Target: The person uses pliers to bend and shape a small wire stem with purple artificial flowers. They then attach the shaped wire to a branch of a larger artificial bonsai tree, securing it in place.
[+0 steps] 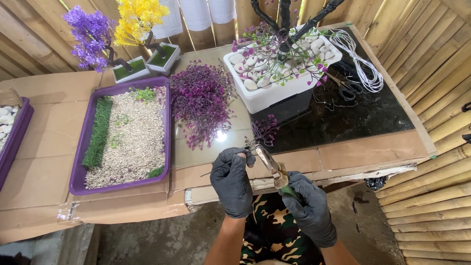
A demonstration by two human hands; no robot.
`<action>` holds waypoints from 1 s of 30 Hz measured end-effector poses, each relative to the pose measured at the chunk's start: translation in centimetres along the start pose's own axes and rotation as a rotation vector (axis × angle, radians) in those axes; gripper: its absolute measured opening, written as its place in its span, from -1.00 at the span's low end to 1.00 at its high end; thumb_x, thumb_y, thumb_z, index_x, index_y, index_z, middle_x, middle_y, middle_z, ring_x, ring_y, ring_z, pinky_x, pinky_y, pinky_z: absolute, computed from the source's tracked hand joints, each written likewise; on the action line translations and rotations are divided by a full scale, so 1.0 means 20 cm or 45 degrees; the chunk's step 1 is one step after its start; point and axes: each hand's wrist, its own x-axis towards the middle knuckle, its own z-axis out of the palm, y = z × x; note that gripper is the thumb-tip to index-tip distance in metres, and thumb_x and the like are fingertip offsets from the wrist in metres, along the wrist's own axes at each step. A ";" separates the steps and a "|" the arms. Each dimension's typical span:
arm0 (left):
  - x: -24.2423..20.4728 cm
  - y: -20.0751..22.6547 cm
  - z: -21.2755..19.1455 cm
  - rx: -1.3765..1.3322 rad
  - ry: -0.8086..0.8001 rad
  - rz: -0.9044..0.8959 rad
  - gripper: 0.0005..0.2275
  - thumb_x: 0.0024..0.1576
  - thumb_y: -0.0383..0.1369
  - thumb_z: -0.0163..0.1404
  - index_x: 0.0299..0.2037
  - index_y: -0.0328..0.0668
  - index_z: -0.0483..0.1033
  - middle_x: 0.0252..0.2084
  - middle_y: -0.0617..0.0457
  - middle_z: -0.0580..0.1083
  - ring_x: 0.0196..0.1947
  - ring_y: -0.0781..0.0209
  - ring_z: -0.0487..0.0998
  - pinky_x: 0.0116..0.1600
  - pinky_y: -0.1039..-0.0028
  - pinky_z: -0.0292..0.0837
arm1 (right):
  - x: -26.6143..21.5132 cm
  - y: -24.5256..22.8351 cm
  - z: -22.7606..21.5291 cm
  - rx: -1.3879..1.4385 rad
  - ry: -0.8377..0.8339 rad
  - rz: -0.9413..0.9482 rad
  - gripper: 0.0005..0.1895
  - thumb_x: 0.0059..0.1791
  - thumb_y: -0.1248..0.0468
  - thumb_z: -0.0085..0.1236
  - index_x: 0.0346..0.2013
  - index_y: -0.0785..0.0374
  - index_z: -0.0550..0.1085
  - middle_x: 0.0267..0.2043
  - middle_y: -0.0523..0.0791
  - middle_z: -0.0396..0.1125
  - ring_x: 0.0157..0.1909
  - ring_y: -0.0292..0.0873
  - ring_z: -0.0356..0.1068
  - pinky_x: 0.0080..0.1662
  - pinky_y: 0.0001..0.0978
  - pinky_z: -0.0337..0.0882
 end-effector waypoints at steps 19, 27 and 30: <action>0.18 0.14 -0.07 0.197 0.047 0.162 -0.87 0.30 -0.35 0.00 -0.32 -0.08 0.50 -0.43 0.07 0.47 -0.48 0.24 0.38 -0.17 0.30 0.44 | 0.50 0.05 -0.51 -0.980 -0.308 0.220 -0.56 0.10 -0.12 -0.11 -0.36 0.17 0.42 -0.33 -0.11 0.30 -0.26 -0.08 0.28 -0.24 -0.15 0.28; 0.19 0.07 -0.02 0.389 -0.046 0.045 -0.92 0.23 -0.40 0.08 -0.31 -0.12 0.57 -0.35 0.03 0.57 -0.35 0.19 0.59 -0.24 0.41 0.50 | 0.58 0.41 -0.64 -1.321 -0.361 -0.165 -0.61 0.12 -0.04 0.03 -0.33 0.23 0.41 -0.32 -0.03 0.30 -0.22 0.03 0.33 -0.16 -0.09 0.37; 0.21 0.04 0.00 0.406 -0.128 0.019 -0.95 0.22 -0.36 0.12 -0.20 -0.09 0.60 -0.32 0.04 0.62 -0.28 0.18 0.66 -0.15 0.36 0.59 | 0.59 0.45 -0.62 -1.393 -0.348 -0.210 -0.58 0.10 -0.05 0.08 -0.39 0.24 0.40 -0.33 -0.04 0.27 -0.22 0.04 0.31 -0.20 -0.06 0.35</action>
